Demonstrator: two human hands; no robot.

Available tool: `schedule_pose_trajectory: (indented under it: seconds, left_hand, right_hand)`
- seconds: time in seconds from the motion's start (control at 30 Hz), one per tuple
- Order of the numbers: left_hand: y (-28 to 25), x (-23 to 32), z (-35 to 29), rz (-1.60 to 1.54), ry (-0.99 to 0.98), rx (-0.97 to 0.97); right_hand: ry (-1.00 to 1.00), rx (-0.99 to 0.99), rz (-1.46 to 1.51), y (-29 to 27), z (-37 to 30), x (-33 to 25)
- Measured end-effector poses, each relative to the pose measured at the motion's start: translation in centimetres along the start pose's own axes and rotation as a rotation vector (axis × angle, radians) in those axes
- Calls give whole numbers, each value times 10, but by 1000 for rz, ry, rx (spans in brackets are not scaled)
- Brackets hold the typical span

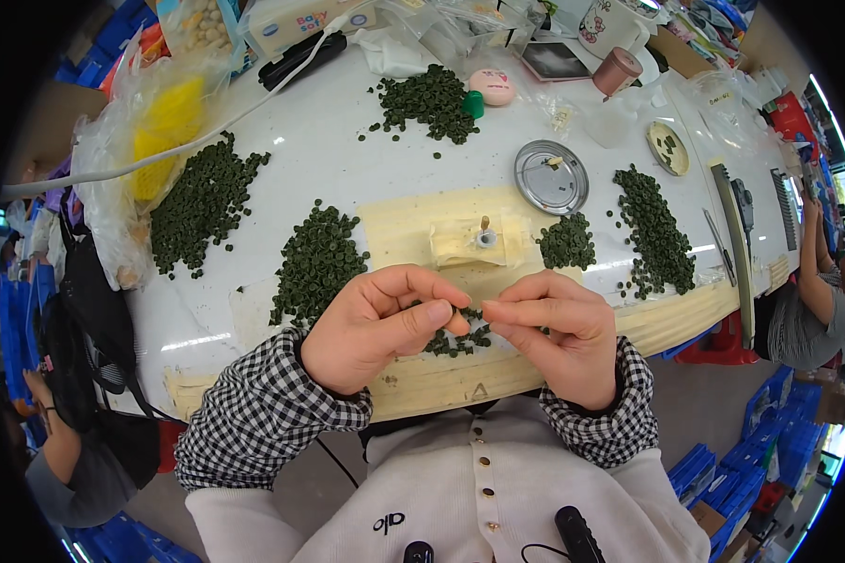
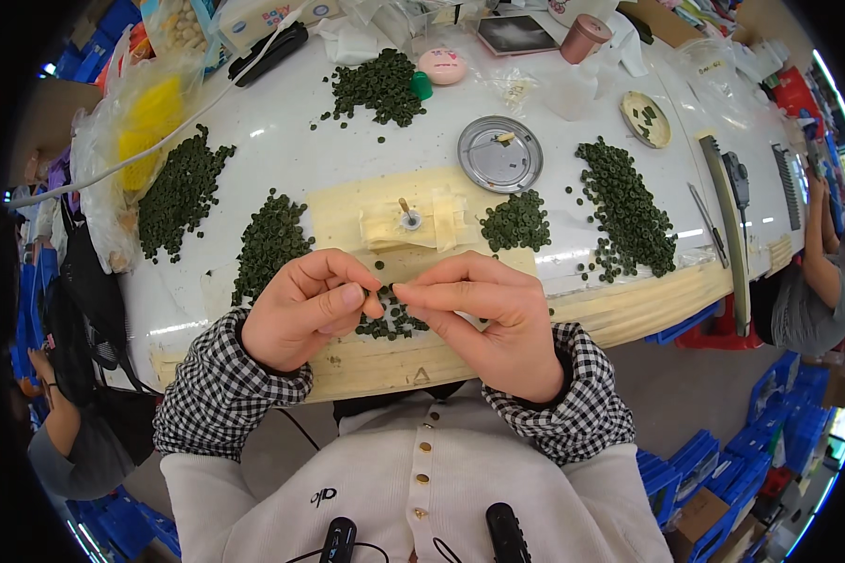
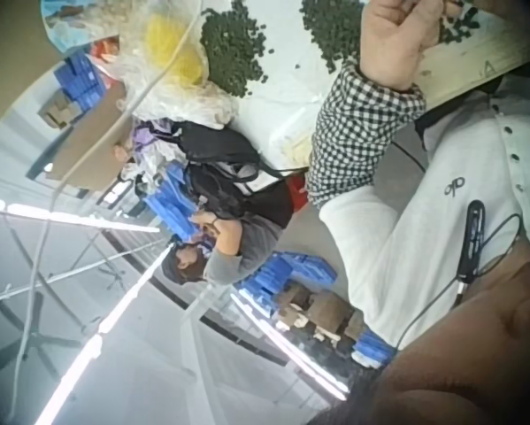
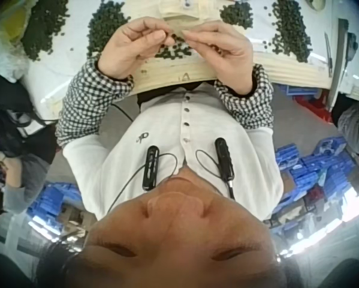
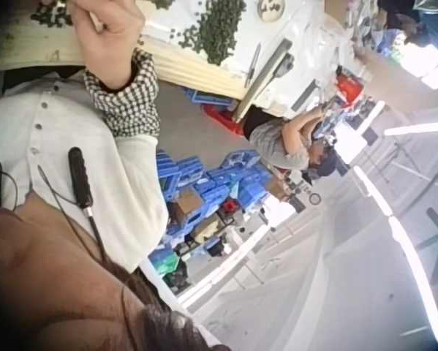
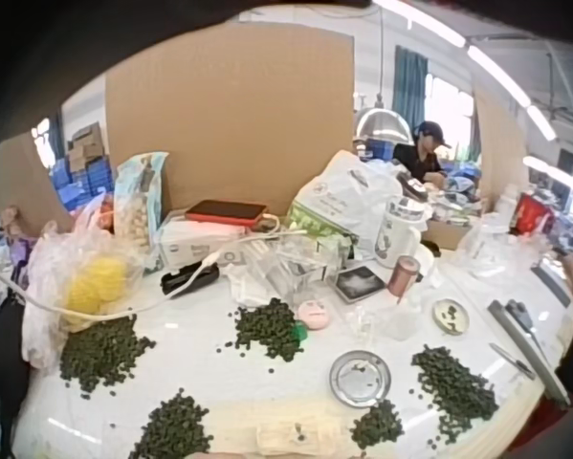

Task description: Assembling small green toy components using a jig on a workbench.

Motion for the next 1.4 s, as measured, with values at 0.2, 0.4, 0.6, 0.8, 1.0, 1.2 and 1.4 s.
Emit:
schedule_pose_trajectory:
  seconds: [0.2,0.4,0.6,0.8,1.0,1.2,1.4]
  left_hand:
    - [0,-1,-1,109,66,34]
    - [5,1,1,66,109,72]
    - [-5,-2,0,109,117,14]
    - [-2,0,-1,130,115,42]
    - [1,-1,-1,141,167,47]
    - [1,1,-1,95,154,69]
    - [3,3,-1,100,122,83]
  right_hand:
    - [92,26,143,3,-4,5]
    - [111,41,151,6,-3,2]
    - [105,50,166,8,-2,-1]
    - [-28,100,39,10,4,-4]
    - [-7,116,8,11,4,-5]
    - [18,115,48,12,3,-2]
    - [50,123,70,13,2,0]
Point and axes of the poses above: each hand's wrist, its own z-axis towards the middle knuckle, its own y-axis out of the palm, x = y × z, the point moved 3 cm from there along z, towards the middle knuckle, and after that the axes turned 11 degrees about -z, right-handed, at the moved point
